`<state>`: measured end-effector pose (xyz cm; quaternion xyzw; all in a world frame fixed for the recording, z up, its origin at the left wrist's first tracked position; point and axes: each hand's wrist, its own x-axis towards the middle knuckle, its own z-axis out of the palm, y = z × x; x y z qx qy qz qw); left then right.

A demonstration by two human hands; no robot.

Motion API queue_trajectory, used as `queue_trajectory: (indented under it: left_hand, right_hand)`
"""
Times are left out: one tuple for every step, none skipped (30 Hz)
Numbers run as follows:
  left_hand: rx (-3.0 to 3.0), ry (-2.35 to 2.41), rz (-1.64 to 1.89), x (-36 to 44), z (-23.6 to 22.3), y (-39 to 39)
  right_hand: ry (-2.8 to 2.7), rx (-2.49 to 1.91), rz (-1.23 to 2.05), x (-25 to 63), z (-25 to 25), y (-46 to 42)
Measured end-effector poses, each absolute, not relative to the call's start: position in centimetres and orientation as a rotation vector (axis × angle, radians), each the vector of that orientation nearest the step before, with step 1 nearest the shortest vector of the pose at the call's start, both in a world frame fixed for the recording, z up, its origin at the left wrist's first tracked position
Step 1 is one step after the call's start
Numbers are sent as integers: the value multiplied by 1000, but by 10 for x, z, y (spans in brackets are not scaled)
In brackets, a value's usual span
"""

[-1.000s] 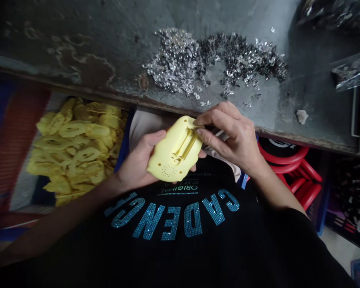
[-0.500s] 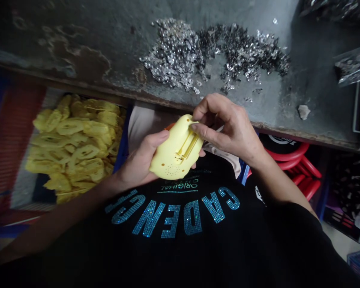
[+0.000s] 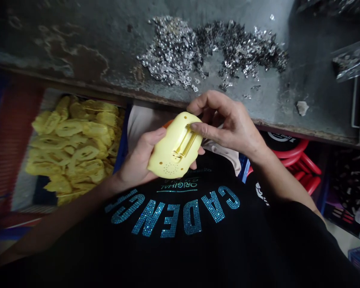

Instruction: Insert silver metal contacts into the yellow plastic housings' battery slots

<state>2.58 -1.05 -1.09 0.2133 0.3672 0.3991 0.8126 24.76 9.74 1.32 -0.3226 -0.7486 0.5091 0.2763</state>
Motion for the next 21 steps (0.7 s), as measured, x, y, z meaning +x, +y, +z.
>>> queue_trajectory:
  left_hand:
    - [478, 802, 866, 26, -13, -12]
    - [514, 830, 879, 26, -16, -13]
    - [566, 876, 894, 25, -19, -15]
    - [639, 940, 915, 25, -20, -18]
    - [730, 1014, 936, 24, -21, -20]
    - [834, 1087, 952, 23, -20, -22]
    - [936, 1153, 970, 22, -19, -24]
    - [1032, 1196, 989, 21, -16, -26]
    - [1116, 1212, 1008, 20, -13, -27]
    - [1188, 1203, 1019, 18, -10, -29]
    - [1254, 1171, 1019, 16, -7, -30]
    - [1311, 1139, 1008, 13, -5, -31]
    - [1362, 1109, 981, 11, -4, -32]
    - [1406, 1086, 949, 9, -3, -32]
    - [1439, 1076, 917, 8, -3, -31]
    - [1463, 1075, 893, 8, -2, -30]
    - [1482, 1080, 877, 8, -2, -29]
    - [1499, 1085, 869, 9, -2, -27]
    - [1516, 1082, 870, 10, -3, -25]
    - [1528, 1078, 880, 12, -3, -24]
    - [1537, 1064, 902, 13, -4, -23]
  right_hand:
    - [-2084, -855, 1297, 247, 15, 97]
    - [-2162, -844, 1209, 247, 17, 97]
    - [-2236, -838, 1108, 246, 18, 96]
    - [-2303, -838, 1005, 245, 19, 95]
    - [-2360, -833, 912, 245, 18, 93]
    - [-2399, -820, 829, 244, 17, 91]
    - [-2418, -801, 757, 243, 14, 89]
    - [-2419, -773, 694, 242, 11, 87]
    - [-2401, -734, 636, 242, 6, 84]
    - [-2364, -698, 581, 243, 1, 82]
    - [-2308, -677, 534, 244, -4, 79]
    - [-2241, -680, 504, 246, -9, 77]
    - [-2169, -694, 490, 248, -15, 74]
    - [-2100, -710, 484, 251, -21, 72]
    - [-2043, -724, 478, 253, -26, 70]
    - [-2003, -728, 465, 256, -31, 68]
    - [-1974, -711, 436, 258, -36, 68]
    - [-1953, -679, 392, 260, -41, 67]
    - [-1935, -648, 344, 261, -45, 67]
    - [-1926, -633, 306, 263, -48, 66]
    - [-1922, -639, 279, 264, -50, 66]
